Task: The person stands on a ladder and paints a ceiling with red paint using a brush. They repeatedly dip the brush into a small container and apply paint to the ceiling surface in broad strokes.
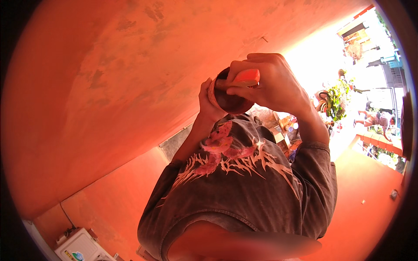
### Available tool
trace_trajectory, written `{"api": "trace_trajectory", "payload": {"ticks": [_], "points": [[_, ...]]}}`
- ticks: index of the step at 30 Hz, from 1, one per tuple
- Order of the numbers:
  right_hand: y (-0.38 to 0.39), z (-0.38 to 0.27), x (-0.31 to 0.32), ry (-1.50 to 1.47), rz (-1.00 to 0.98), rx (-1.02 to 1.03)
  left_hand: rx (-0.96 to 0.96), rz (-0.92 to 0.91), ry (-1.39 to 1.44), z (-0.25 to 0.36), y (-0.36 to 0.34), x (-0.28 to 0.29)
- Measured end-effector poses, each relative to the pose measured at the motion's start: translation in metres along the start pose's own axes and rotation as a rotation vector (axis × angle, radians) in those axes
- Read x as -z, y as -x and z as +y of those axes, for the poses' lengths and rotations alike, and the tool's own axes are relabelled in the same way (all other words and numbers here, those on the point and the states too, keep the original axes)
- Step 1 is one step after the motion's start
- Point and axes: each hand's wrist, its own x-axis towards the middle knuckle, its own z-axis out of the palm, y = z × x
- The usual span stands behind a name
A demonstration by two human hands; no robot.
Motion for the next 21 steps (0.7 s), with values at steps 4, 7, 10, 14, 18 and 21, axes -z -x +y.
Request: {"api": "trace_trajectory", "payload": {"ticks": [4,7,10,14,18,21], "points": [[-0.008,-0.003,-0.002,0.002,-0.027,-0.008,0.015,0.028,-0.008,0.009,0.000,-0.017],[-0.013,-0.004,-0.009,0.058,-0.065,-0.017,0.013,0.056,-0.107,0.016,-0.001,-0.026],[-0.014,-0.009,-0.007,0.051,-0.016,-0.017,0.055,0.111,0.045,0.019,-0.002,-0.028],[-0.012,-0.009,0.001,-0.019,0.151,0.054,0.042,0.222,0.034,0.019,0.001,-0.043],[-0.008,-0.009,0.007,0.040,0.211,0.154,0.058,-0.109,0.217,0.017,-0.001,-0.013],[-0.006,-0.007,0.005,0.120,0.149,0.155,0.064,-0.183,0.249,0.012,-0.003,-0.010]]}}
